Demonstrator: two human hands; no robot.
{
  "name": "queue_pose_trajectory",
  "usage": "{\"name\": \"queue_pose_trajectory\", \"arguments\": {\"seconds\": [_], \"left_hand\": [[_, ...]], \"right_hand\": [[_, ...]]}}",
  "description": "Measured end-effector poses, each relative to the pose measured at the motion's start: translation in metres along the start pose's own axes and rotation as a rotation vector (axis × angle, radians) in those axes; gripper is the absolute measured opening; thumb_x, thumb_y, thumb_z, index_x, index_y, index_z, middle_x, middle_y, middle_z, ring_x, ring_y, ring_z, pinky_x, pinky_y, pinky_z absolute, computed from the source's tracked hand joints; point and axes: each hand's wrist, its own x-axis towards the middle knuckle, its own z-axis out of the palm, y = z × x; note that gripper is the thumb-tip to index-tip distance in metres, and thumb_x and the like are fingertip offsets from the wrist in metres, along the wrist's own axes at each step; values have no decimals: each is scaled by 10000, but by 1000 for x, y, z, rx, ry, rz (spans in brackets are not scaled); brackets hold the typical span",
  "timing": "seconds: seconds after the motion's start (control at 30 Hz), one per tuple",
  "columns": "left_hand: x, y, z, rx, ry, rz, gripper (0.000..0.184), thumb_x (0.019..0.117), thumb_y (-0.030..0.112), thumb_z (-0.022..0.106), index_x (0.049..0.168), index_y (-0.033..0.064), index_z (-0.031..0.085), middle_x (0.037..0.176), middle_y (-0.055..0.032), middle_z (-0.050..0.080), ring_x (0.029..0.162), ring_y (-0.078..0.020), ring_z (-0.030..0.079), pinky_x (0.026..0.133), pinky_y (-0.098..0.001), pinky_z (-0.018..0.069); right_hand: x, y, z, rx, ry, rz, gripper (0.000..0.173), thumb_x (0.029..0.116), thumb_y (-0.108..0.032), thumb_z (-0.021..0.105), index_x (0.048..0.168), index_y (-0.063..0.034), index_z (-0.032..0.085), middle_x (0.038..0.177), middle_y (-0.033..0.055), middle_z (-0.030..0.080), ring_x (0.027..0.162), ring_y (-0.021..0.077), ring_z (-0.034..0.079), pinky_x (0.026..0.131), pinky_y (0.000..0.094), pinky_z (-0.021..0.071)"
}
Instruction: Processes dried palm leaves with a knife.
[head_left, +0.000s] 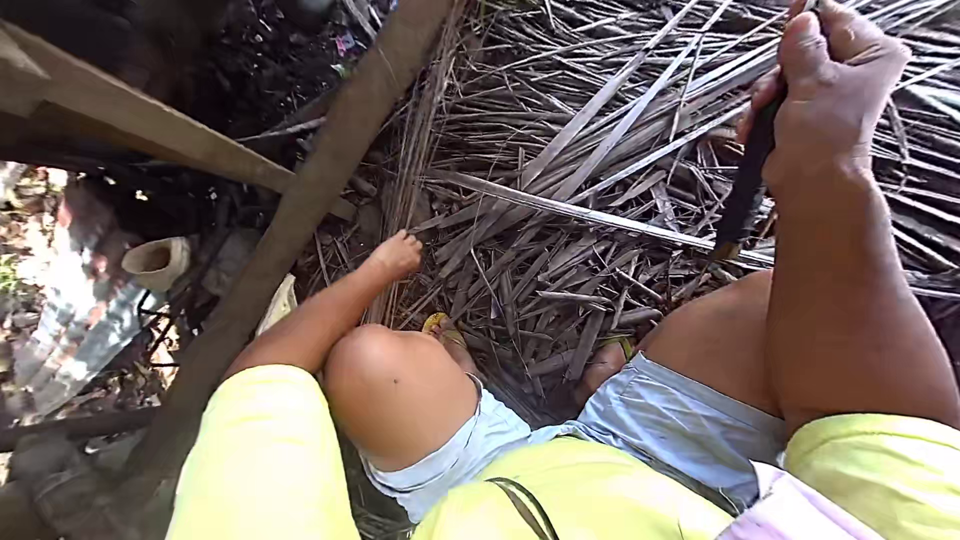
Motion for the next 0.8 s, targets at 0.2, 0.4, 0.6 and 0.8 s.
{"name": "queue_pose_trajectory", "arguments": {"seconds": [0.2,0.4,0.6,0.8], "left_hand": [[124,69,-157,-163,450,138,353,1012,72,600,1341,-56,610,1374,-271,591,1302,-449,555,1107,-581,418],[226,204,-176,-275,517,24,584,1004,-66,487,1574,10,385,1512,-259,517,1488,-402,404,1279,-578,130],[206,214,-204,-454,547,-47,376,1029,-9,489,1393,-22,580,1339,-223,637,1326,-388,560,1204,-598,290],[138,170,-304,-650,811,63,284,1007,34,547,1240,16,707,1246,-192,676,1184,-347,647,1024,-505,496]], "right_hand": [[2,-5,-22,92,65,-21,180,1101,-221,489,1148,-94,608,592,-91,509,435,41,506,426,199,487],[-11,-10,-41,92,74,-37,262,1097,-227,500,1278,-70,604,651,-91,525,456,40,511,430,197,491],[-15,-15,-51,172,89,-93,189,1102,-230,484,1172,-116,618,633,-98,540,453,50,535,441,219,520],[-27,-26,-37,372,45,-324,254,1115,-159,394,1276,-37,547,658,-84,557,494,68,557,498,248,554]]}}
